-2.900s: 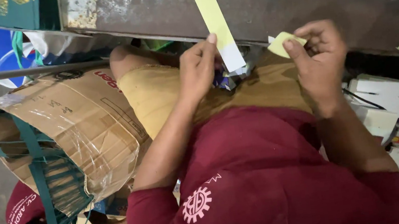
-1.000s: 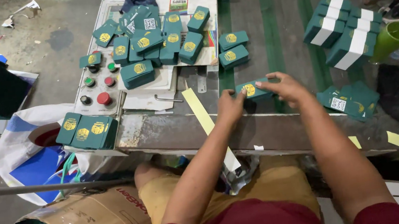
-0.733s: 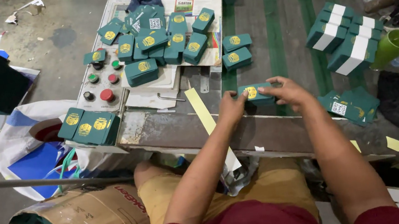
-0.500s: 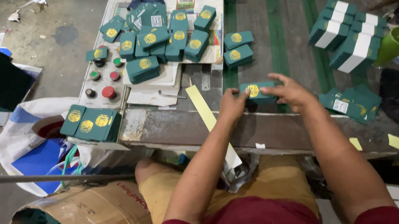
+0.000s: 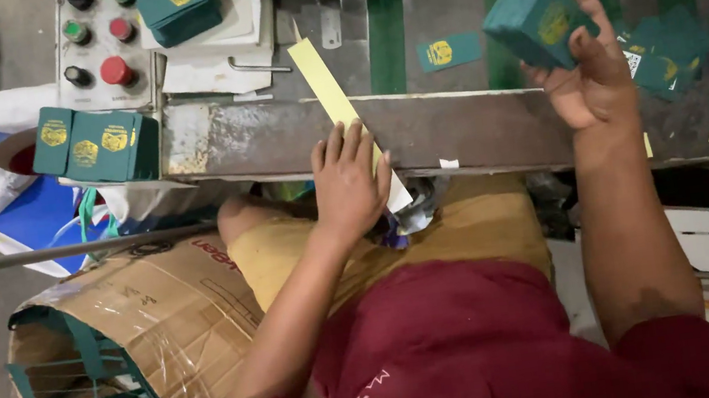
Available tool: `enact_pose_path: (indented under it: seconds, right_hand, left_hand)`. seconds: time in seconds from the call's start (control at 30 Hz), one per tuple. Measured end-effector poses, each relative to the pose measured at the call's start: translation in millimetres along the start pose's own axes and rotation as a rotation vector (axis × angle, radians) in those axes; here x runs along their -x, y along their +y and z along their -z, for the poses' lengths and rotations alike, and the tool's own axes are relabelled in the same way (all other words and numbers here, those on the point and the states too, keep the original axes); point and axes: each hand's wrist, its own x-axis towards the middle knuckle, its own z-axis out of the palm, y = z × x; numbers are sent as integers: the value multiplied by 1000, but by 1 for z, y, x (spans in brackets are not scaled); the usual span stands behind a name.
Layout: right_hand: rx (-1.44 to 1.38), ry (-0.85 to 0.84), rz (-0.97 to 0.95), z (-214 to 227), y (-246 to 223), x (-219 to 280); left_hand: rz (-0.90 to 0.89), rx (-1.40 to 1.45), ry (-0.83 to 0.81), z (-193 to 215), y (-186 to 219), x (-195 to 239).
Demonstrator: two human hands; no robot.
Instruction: The person folds printed green booklets, applies stickers or labels to them, and organizes them into cardboard boxes.
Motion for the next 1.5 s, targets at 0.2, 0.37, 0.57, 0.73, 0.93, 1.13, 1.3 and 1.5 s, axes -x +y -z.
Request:
enact_pose_path:
  seconds: [0.2,0.37,0.57,0.73,0.93,1.13,1.3,1.5]
  right_hand:
    - [239,-22,-165,-26,9,-3]
    - [677,-367,-209,-118,16,12]
    - [845,-607,-256,-126,33,6]
    - [970,-565,-85,-101,48,-25]
    - [1751,-384,294,-18,42,-83]
    - [1961,-533,166,1,38,-105]
    - [1917,-543,-35,11,43,-113]
    - [1917,-573,119,10,42,-114]
  left_hand:
    - [-17,3,10,9,24,-18]
    - [274,978,-413,33,20,-55]
    - [116,683,-573,53,-4,-54]
    - [194,646,-523,59,-20,-47]
    - [78,454,-325,52,-57,-38]
    - [106,428,-314,40,-68,-33]
    - [91,347,-263,34,-72,-35]
    - [-39,216,-220,30,-70,-34]
